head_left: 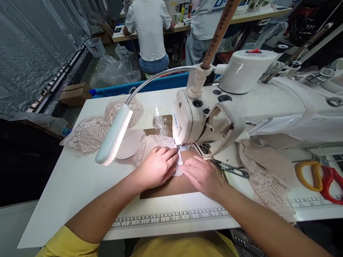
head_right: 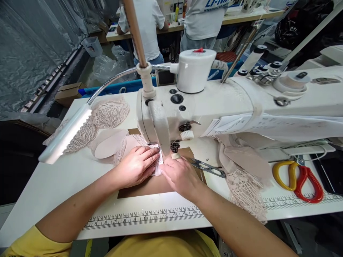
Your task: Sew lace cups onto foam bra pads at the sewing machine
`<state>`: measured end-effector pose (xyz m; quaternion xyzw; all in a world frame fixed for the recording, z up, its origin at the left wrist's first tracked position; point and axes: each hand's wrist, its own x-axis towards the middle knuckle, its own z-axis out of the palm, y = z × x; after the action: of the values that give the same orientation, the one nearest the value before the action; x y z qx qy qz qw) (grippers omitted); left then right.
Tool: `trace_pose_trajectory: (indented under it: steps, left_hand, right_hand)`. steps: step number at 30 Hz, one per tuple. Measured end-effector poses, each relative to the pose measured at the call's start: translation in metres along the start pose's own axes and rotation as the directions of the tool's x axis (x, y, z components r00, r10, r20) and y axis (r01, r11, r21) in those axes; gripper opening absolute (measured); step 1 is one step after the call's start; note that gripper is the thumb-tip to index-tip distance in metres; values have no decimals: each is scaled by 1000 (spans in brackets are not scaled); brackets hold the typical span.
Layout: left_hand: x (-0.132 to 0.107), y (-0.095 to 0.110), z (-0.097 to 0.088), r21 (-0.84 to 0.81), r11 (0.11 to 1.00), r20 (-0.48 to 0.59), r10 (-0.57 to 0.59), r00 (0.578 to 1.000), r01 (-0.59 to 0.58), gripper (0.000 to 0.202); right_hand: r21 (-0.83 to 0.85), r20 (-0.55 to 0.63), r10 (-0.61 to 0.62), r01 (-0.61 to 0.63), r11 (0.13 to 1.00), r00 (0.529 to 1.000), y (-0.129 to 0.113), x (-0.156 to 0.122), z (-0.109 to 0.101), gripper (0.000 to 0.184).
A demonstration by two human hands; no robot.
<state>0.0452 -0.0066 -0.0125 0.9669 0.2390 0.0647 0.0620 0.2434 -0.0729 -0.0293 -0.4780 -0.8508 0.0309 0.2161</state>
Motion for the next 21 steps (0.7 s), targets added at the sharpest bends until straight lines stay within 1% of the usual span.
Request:
trace_pose_trajectory:
  steps: [3,8,16,21]
  left_hand:
    - [0,0,1,-8,1000,-16,-10,1000,10,40]
    - [3,-6,-1,-16,1000,-10,-18,1000,17,42]
    - [2,-13,-1,49,998,-52,-43,998,45,38]
    - [0,-14,0,68,996,-46,-59,997,62,38]
  right_hand:
    - [-4,-8,8,-8,1000,1000,0,0,0,25]
    - [-11,-5,37,-37,999,999,2,1,2,24]
    - [-53,57,67,-64,997,996,2,2,0,24]
    - [-52,66,54,-51,997,996,2,0,1,31]
